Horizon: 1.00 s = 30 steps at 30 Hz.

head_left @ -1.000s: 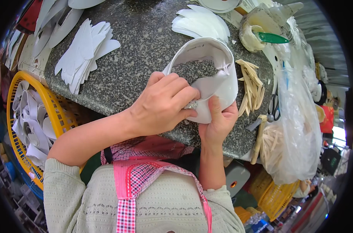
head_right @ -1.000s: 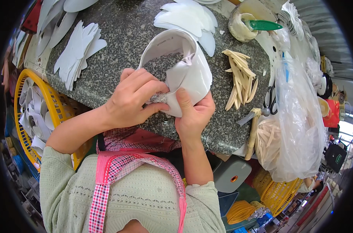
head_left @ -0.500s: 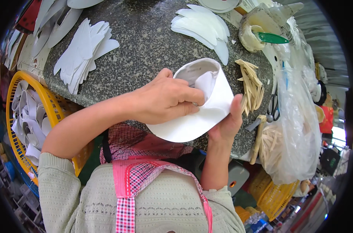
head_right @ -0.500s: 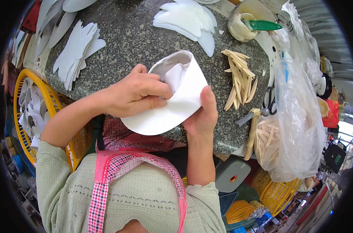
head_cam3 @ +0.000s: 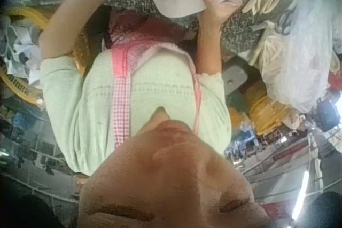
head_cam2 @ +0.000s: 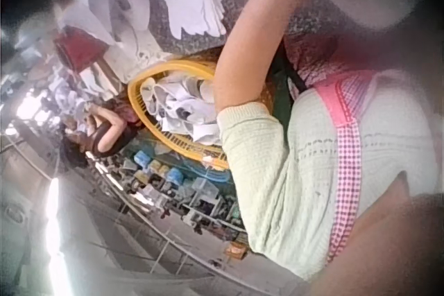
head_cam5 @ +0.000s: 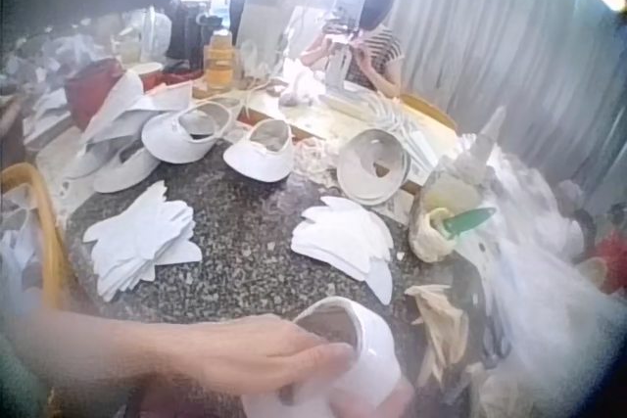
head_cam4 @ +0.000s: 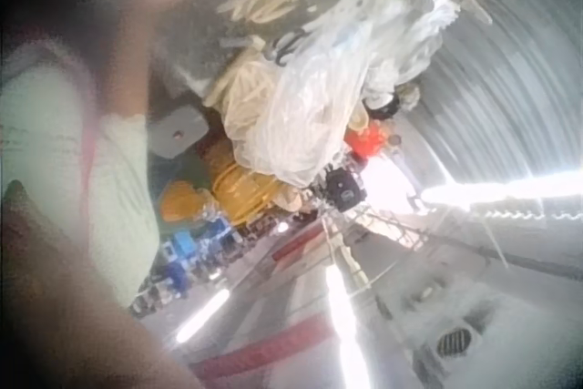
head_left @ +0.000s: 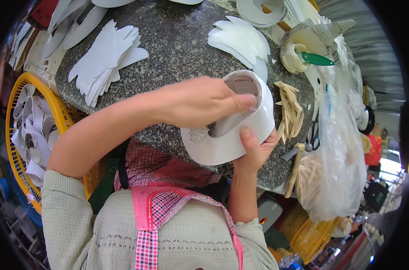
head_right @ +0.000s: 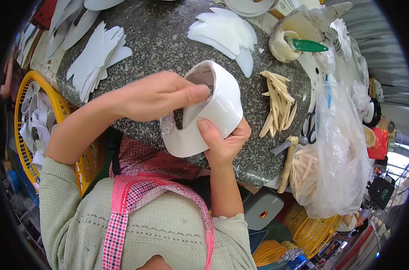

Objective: The person assembles shoe uppers by fitting, gluing, and pressing fabric shoe lining pieces and decorative bows together by hand.

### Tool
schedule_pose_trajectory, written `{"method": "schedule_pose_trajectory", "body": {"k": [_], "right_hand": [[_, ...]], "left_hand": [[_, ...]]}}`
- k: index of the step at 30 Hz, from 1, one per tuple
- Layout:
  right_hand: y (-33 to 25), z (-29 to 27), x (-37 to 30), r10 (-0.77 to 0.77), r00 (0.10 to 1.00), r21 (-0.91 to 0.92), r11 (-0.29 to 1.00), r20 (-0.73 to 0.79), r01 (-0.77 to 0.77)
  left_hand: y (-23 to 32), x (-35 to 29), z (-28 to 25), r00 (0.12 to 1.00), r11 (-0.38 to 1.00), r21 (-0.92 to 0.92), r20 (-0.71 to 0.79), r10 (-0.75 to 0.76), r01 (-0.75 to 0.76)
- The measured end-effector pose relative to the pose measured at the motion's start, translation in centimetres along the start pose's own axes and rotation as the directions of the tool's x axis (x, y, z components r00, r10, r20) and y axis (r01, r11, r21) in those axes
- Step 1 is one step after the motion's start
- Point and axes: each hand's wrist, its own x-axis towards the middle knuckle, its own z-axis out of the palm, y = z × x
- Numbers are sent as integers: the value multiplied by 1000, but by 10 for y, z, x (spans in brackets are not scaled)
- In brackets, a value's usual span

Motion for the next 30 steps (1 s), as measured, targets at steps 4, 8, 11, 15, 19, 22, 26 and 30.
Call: {"method": "schedule_pose_trajectory", "body": {"k": [4,8,11,15,19,22,26,30], "right_hand": [[-4,-1,-3,47,998,17,999,-42,-47],[-4,-5,-3,-1,989,56,998,-147,10],[0,-4,-4,-68,983,-60,996,-173,58],[0,-13,-3,-149,988,-157,977,-39,141],[1,-16,-5,-197,979,-149,971,-48,188],[-1,-13,-7,-166,984,-85,983,-59,161],[-10,-4,-7,19,996,102,995,-83,-10],[-9,-12,-7,-10,1000,123,992,-6,10]], "left_hand": [[-8,5,12,997,993,-110,-57,-58,52],[0,5,11,999,999,-32,-45,-14,12],[5,7,17,1000,976,-219,-8,-12,10],[2,4,22,997,890,-448,42,-72,83],[3,2,27,997,867,-494,-8,-78,63],[9,-4,28,993,836,-543,-33,-114,78],[5,-3,45,987,691,-721,-148,-64,-63],[3,-5,53,973,568,-809,-222,-62,-149]]}}
